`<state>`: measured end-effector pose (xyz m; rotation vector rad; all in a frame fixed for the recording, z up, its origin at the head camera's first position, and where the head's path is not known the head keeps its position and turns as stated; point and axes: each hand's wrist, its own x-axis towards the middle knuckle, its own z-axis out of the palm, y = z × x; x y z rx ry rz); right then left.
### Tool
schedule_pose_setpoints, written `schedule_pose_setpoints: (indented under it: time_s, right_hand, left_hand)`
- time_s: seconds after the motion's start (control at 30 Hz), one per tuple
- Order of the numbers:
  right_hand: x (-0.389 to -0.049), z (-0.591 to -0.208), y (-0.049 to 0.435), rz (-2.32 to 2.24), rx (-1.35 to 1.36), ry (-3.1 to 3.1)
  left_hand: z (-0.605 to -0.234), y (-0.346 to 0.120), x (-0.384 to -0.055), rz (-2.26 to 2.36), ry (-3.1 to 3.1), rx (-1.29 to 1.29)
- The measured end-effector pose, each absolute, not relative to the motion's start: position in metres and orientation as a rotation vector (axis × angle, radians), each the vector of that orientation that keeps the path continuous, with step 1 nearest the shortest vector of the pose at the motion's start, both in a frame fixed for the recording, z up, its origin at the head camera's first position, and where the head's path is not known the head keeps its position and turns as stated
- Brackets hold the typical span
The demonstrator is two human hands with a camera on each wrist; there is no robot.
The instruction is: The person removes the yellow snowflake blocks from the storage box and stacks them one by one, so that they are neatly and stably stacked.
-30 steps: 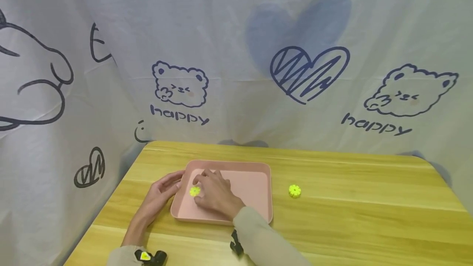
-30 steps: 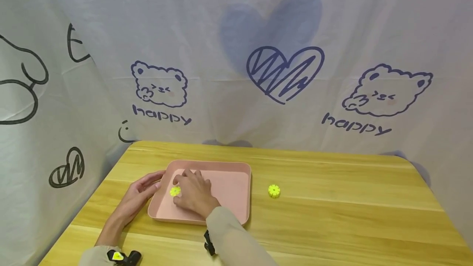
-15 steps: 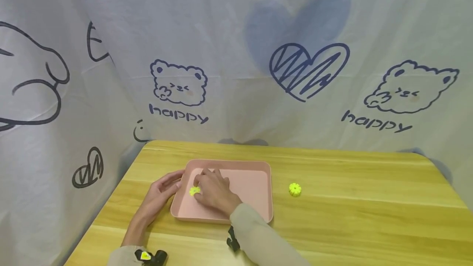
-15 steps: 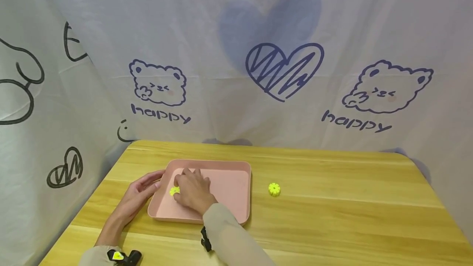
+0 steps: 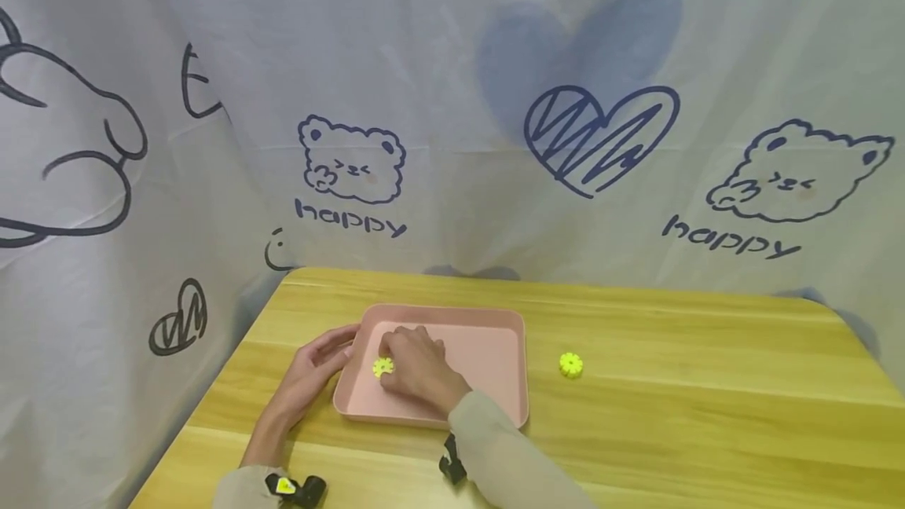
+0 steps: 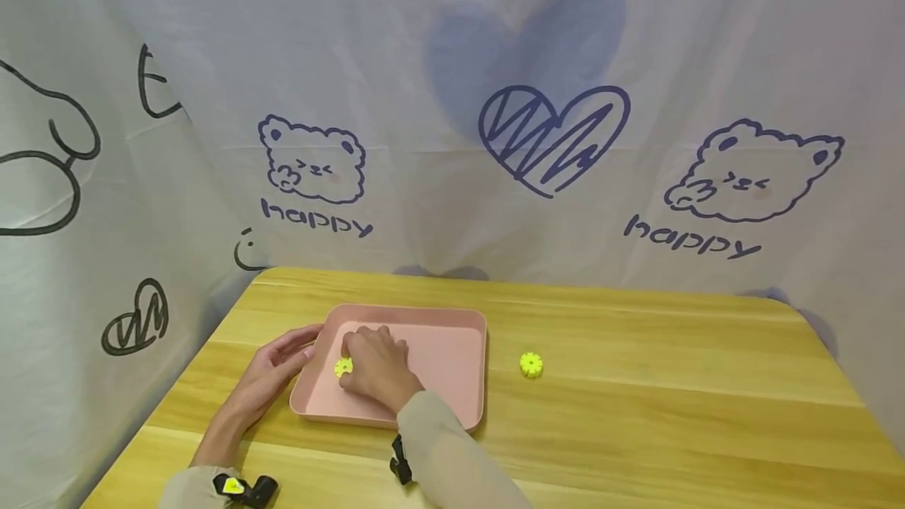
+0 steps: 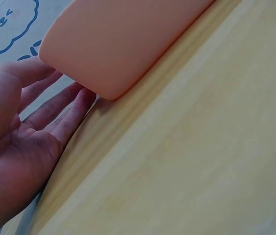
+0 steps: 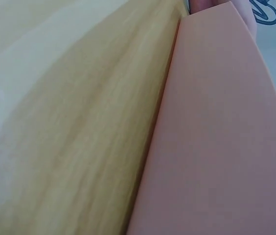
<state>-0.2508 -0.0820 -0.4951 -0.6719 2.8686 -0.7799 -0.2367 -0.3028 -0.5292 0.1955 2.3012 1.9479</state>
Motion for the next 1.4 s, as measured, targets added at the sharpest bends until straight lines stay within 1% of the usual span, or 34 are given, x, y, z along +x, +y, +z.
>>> schedule_pose_setpoints:
  time_s: [0.27, 0.47, 0.83, 1.07, 1.4]
  right_hand:
    - [-0.250, -0.500, -0.073, -0.862, -0.806, 2.846]
    - [-0.250, -0.499, -0.059, -1.102, -0.861, 2.716]
    - [-0.249, -0.500, -0.037, -1.336, -0.775, 2.623]
    - [-0.241, -0.494, -0.024, -1.413, -0.744, 2.607]
    - [-0.226, -0.492, 0.001, -1.546, -0.672, 2.608]
  left_hand:
    - [-0.531, -0.303, -0.237, 1.950, 2.304, 0.168]
    - [-0.531, -0.302, -0.239, 1.964, 2.304, 0.200]
    - [-0.531, -0.301, -0.238, 1.964, 2.312, 0.217]
    - [-0.531, -0.303, -0.237, 1.981, 2.298, 0.225]
    - [-0.533, -0.306, -0.237, 2.024, 2.253, 0.320]
